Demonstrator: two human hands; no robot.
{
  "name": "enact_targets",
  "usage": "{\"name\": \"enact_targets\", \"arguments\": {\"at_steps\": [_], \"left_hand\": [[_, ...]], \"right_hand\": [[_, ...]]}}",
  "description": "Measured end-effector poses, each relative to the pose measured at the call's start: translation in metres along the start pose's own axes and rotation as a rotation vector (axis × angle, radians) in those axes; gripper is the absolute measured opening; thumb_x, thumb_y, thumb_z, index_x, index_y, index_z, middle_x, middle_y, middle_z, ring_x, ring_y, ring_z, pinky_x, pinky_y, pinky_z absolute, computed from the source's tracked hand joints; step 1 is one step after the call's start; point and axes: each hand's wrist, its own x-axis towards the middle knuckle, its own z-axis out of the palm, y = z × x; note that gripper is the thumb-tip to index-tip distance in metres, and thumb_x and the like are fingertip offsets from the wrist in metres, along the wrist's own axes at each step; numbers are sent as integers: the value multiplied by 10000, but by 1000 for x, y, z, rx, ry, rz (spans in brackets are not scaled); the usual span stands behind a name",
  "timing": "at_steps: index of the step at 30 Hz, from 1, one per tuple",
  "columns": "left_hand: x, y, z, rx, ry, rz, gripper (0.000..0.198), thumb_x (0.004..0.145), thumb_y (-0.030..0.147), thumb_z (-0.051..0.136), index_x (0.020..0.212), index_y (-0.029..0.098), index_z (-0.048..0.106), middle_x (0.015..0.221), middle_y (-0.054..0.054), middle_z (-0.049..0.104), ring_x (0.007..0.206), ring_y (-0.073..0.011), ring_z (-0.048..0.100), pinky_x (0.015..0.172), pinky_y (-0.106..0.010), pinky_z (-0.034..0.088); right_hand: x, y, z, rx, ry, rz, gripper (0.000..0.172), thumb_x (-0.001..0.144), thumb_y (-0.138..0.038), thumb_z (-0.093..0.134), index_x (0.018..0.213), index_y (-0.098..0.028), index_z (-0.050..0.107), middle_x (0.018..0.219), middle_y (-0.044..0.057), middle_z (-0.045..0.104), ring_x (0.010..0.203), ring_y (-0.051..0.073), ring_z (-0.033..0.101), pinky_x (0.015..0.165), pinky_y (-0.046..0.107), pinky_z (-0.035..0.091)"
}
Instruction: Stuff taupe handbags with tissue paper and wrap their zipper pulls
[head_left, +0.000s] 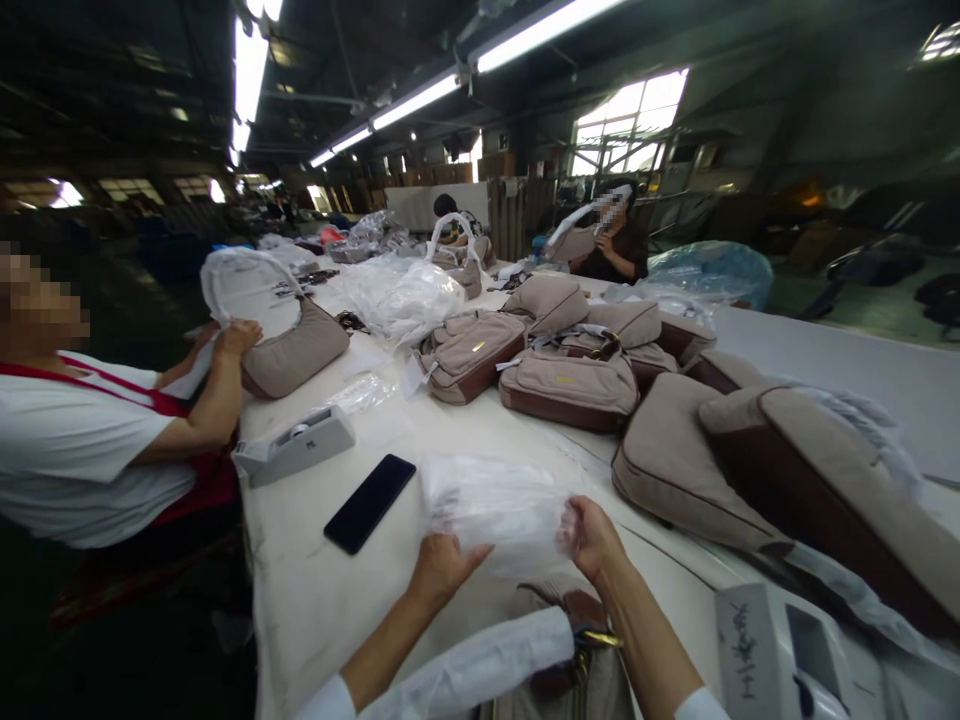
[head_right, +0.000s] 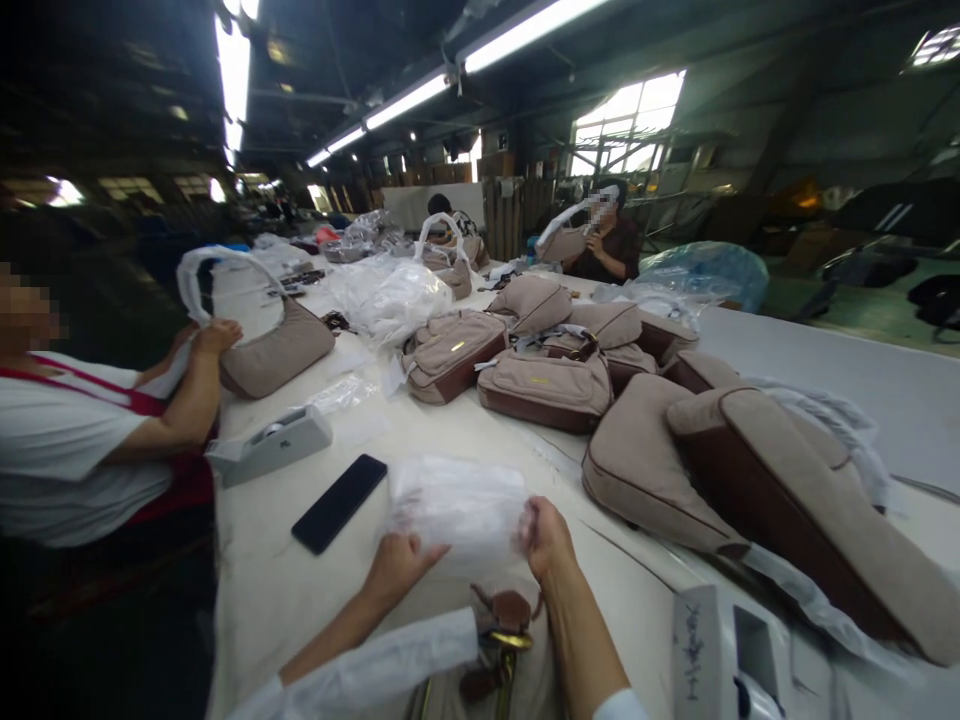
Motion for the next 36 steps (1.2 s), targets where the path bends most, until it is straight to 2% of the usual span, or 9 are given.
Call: {"name": "enact_targets", "arguments": {"at_steps": [3,9,13,16,20,24,28,32,36], "left_hand": [[11,4,-17,-169,60,-84,468,773,555,512,927,127,625,595,-37,643,638,-223,665,649,-358,554],[30,30,-46,-170,148,-62,541,861,559,334,810,104,623,728,-109,681,747,-242,678,749,-395,543],[34,46,-44,-35,119,105,410,867,459,394,999,158,639,1126,-101,635,1117,-238,554,1009,-373,403],[40,43,-35,66,56,178,397,891,351,363,1181,166,562,1333,-78,502,1285,-196,394,1102,-351,284],[49,21,-23,216,-33,189,394,765,174,533,1155,150,579,1245,-104,564,1197,-222,480,1054,-377,347],[55,3,-17,333,-63,147,247,721,61,515,902,123,670,949,-124,669,968,-248,598,925,-399,433],[61,8,-27,337,-58,166,176,772,114,496,734,170,659,798,-71,675,833,-218,618,849,-356,455],[40,25,-43,216,6,203,174,820,271,514,829,188,667,915,-70,690,908,-215,613,882,-325,441],[-27,35,-42,-37,29,72,300,856,406,471,886,163,646,856,-56,697,814,-192,640,729,-267,503]], "right_hand": [[-6,7,2,-70,-63,70,222,747,-327,514,588,-195,435,374,-95,286,315,64,230,342,189,188],[-11,-1,4,-205,-210,30,385,721,-532,566,615,-168,501,408,-89,329,368,49,244,390,190,142],[-6,-11,7,-316,-156,-48,444,747,-596,478,625,-172,520,473,-45,424,393,76,319,401,212,209],[-5,-17,6,-414,-52,-195,373,743,-544,496,713,-180,572,687,32,592,584,146,508,505,243,350],[-4,-15,3,-485,30,-350,297,624,-412,641,842,-210,621,876,47,648,847,223,560,760,307,400],[3,4,11,-444,35,-322,205,612,-390,620,637,-195,563,615,22,601,667,205,573,652,312,431],[11,18,27,-285,22,-271,364,736,-520,436,798,-180,553,720,43,645,600,172,609,548,286,471],[5,12,20,-228,97,-268,559,733,-577,458,1078,-144,535,1029,144,639,859,235,636,726,364,501],[-47,11,-17,-291,324,-359,551,786,-576,444,1150,-171,530,1180,132,577,1085,266,536,949,423,386]]}}
